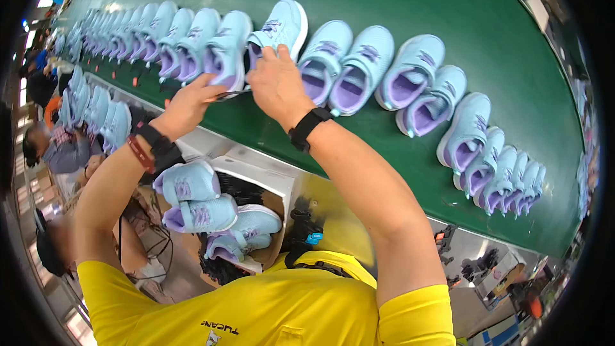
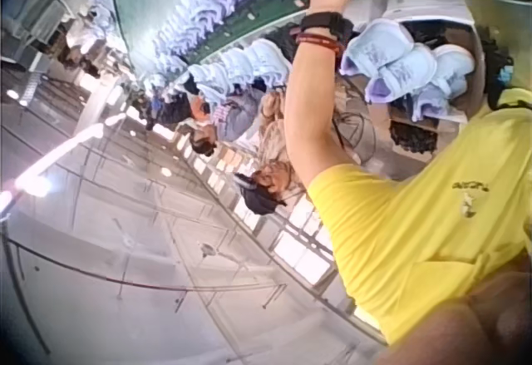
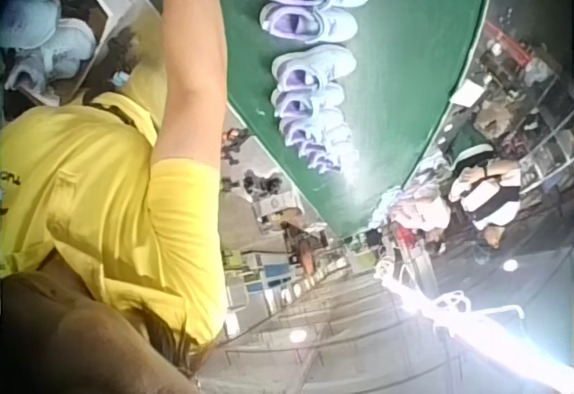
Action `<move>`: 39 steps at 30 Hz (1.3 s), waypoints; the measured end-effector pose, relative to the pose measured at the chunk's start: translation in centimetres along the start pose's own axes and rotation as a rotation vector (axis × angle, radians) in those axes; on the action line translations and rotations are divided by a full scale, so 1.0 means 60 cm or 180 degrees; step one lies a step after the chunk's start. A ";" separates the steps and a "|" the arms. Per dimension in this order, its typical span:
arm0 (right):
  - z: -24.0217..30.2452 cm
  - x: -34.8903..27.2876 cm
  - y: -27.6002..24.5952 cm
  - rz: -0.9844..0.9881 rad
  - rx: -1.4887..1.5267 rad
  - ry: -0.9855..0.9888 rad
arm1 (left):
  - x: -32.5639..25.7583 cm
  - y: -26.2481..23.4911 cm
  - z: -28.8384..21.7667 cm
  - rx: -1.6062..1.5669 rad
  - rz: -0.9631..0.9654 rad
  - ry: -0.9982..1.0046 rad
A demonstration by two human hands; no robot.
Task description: The person attaches black plastic security tags to pairs of light blue and purple sneakers arranged on a green conveyor belt. They pick up a tag, clip it onto the shoe's tongue, and move to the next pair, repeating the process for multiple shoes.
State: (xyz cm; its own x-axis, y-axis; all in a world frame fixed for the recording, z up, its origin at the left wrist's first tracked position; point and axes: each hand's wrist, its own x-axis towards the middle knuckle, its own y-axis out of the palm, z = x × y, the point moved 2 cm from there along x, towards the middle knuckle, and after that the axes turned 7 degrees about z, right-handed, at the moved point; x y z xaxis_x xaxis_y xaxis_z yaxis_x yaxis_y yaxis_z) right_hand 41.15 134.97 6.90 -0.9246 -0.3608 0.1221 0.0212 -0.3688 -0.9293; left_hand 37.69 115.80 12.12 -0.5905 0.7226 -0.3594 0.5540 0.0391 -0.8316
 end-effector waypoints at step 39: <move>-0.126 -0.283 -0.080 -0.0699 0.0067 0.2758 | 0.193 0.146 -0.245 0.0954 0.0122 -0.0385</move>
State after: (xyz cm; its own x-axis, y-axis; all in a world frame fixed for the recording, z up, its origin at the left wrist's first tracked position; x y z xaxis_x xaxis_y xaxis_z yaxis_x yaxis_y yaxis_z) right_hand 53.86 149.32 6.68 -0.8712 0.4906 -0.0178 -0.1910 -0.3722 -0.9083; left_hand 44.33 134.70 6.89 -0.6479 0.6317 -0.4257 0.3903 -0.2046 -0.8977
